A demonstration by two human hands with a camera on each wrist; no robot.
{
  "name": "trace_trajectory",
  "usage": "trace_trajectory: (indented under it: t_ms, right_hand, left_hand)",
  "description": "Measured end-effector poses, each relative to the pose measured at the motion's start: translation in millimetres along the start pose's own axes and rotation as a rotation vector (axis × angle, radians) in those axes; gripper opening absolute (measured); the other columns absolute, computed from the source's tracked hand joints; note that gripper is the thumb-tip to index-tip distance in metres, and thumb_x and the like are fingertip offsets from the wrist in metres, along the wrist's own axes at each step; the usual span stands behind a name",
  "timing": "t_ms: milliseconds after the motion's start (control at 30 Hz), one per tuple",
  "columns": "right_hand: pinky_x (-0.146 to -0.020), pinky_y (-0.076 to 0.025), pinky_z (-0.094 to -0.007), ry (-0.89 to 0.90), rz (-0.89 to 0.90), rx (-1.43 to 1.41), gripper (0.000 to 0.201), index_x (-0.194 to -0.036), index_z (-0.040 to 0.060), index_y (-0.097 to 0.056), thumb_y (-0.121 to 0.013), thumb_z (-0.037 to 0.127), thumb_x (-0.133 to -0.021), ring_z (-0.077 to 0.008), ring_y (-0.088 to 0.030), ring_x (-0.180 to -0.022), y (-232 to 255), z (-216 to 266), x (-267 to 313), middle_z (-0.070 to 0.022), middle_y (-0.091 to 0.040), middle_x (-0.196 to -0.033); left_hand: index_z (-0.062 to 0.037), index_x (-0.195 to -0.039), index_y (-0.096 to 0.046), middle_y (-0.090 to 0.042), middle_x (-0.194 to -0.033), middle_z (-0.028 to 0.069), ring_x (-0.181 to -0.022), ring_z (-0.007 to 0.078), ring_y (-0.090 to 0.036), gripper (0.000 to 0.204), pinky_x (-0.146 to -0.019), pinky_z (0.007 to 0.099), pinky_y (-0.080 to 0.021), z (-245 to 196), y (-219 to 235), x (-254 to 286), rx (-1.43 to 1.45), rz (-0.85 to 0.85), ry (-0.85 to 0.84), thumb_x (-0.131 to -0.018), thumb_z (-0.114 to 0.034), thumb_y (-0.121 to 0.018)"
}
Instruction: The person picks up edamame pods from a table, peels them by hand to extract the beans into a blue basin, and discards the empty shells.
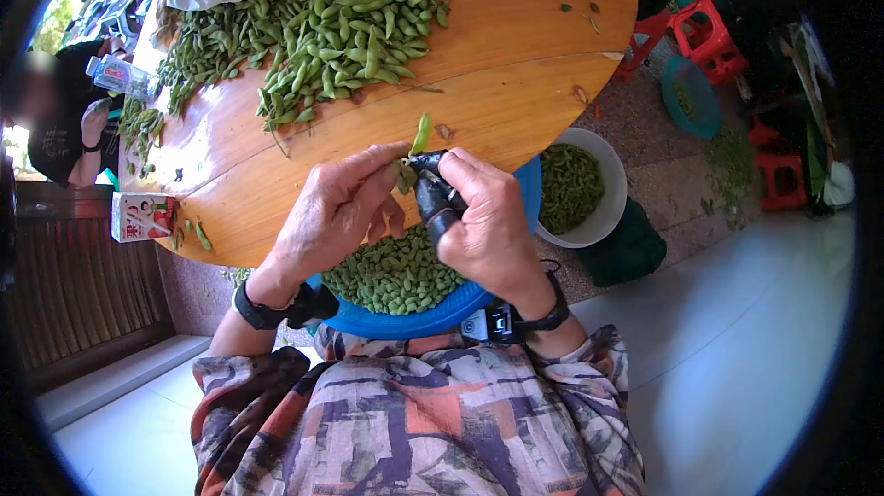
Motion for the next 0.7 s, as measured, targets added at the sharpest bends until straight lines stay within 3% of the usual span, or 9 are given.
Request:
trace_trajectory:
  t_ms: [33, 67, 100, 167, 233, 400, 633, 700]
  right_hand:
    - [-0.064, -0.047, -0.0403, 0.106, -0.117, 0.123, 0.019, -0.093, -0.0026, -0.059, -0.056, -0.004, -0.075, -0.0377, -0.058, -0.072, -5, 4, 0, -0.0187, -0.053, -0.076]
    - [-0.065, -0.048, -0.0458, 0.131, -0.144, 0.211, 0.022, -0.096, -0.0021, -0.058, -0.058, -0.003, -0.074, -0.0428, -0.058, -0.077, -9, 8, 2, -0.0206, -0.055, -0.082]
    - [-0.066, -0.048, -0.0461, 0.149, -0.177, 0.251, 0.026, -0.099, -0.0029, -0.058, -0.06, -0.003, -0.073, -0.042, -0.058, -0.077, -16, 11, 4, -0.0201, -0.054, -0.087]
    - [-0.063, -0.047, -0.0427, 0.168, -0.28, 0.256, 0.022, -0.094, -0.0033, -0.058, -0.064, -0.003, -0.072, -0.0405, -0.057, -0.073, -27, 14, 5, -0.0195, -0.053, -0.083]
    - [-0.064, -0.048, -0.0439, 0.189, -0.268, 0.273, 0.028, -0.097, -0.0035, -0.057, -0.063, -0.004, -0.07, -0.041, -0.057, -0.076, -30, 11, 7, -0.0196, -0.051, -0.086]
    - [-0.063, -0.049, -0.0444, 0.211, -0.265, 0.286, 0.037, -0.1, -0.0038, -0.056, -0.064, -0.004, -0.064, -0.0402, -0.056, -0.076, -33, 10, 10, -0.0189, -0.047, -0.089]
    - [-0.063, -0.049, -0.0436, 0.261, -0.332, 0.299, 0.033, -0.097, -0.0034, -0.057, -0.063, -0.003, -0.065, -0.0393, -0.058, -0.076, -32, 9, 8, -0.0187, -0.049, -0.09]
    - [-0.062, -0.049, -0.0437, 0.297, -0.361, 0.3, 0.031, -0.096, -0.003, -0.057, -0.062, -0.003, -0.066, -0.0398, -0.058, -0.076, -30, 9, 6, -0.0189, -0.05, -0.089]
  left_hand:
    - [0.0039, -0.122, -0.058, -0.062, -0.069, 0.0097, -0.06, 0.0182, -0.065, 0.028, -0.057, 0.0316, -0.051, 4, -5, -1, 0.0, -0.001, 0.0, -0.097, -0.008, -0.052]
    - [0.0044, -0.122, -0.059, -0.061, -0.071, 0.0056, -0.061, 0.0127, -0.06, 0.029, -0.057, 0.0279, -0.05, 13, -11, -2, 0.187, -0.069, 0.005, -0.098, -0.009, -0.051]
    - [0.0049, -0.123, -0.059, -0.06, -0.073, 0.0015, -0.061, 0.0072, -0.056, 0.03, -0.056, 0.0242, -0.049, 18, -15, -2, 0.374, -0.138, 0.011, -0.099, -0.01, -0.05]
    - [0.0046, -0.121, -0.061, -0.061, -0.081, 0.0, -0.064, 0.0053, -0.051, 0.029, -0.058, 0.0207, -0.047, 20, -24, 0, 0.366, -0.191, 0.021, -0.098, -0.009, -0.049]
    - [0.0042, -0.122, -0.062, -0.056, -0.077, -0.0043, -0.063, 0.0013, -0.046, 0.031, -0.054, 0.0168, -0.037, 25, -35, -2, 0.491, -0.37, -0.108, -0.097, -0.008, -0.048]
    - [0.0032, -0.12, -0.064, -0.06, -0.087, -0.0012, -0.069, 0.0026, -0.048, 0.035, -0.062, 0.0178, -0.044, 29, -50, -4, 0.621, -0.454, -0.116, -0.094, -0.005, -0.043]
    - [0.0018, -0.115, -0.066, -0.062, -0.091, 0.0017, -0.072, 0.0044, -0.052, 0.034, -0.063, 0.0193, -0.045, 27, -49, -10, 0.571, -0.429, -0.19, -0.092, -0.004, -0.041]
    - [0.0017, -0.117, -0.063, -0.063, -0.092, 0.0019, -0.071, 0.0057, -0.054, 0.033, -0.063, 0.02, -0.046, 27, -46, -9, 0.217, -0.486, -0.493, -0.092, -0.006, -0.043]
Point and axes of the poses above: each hand's wrist, its own x-axis away from the middle knuckle, its own y-axis out of the back of the hand, z = x × y, the point moved 2 cm from there along -x, towards the middle knuckle
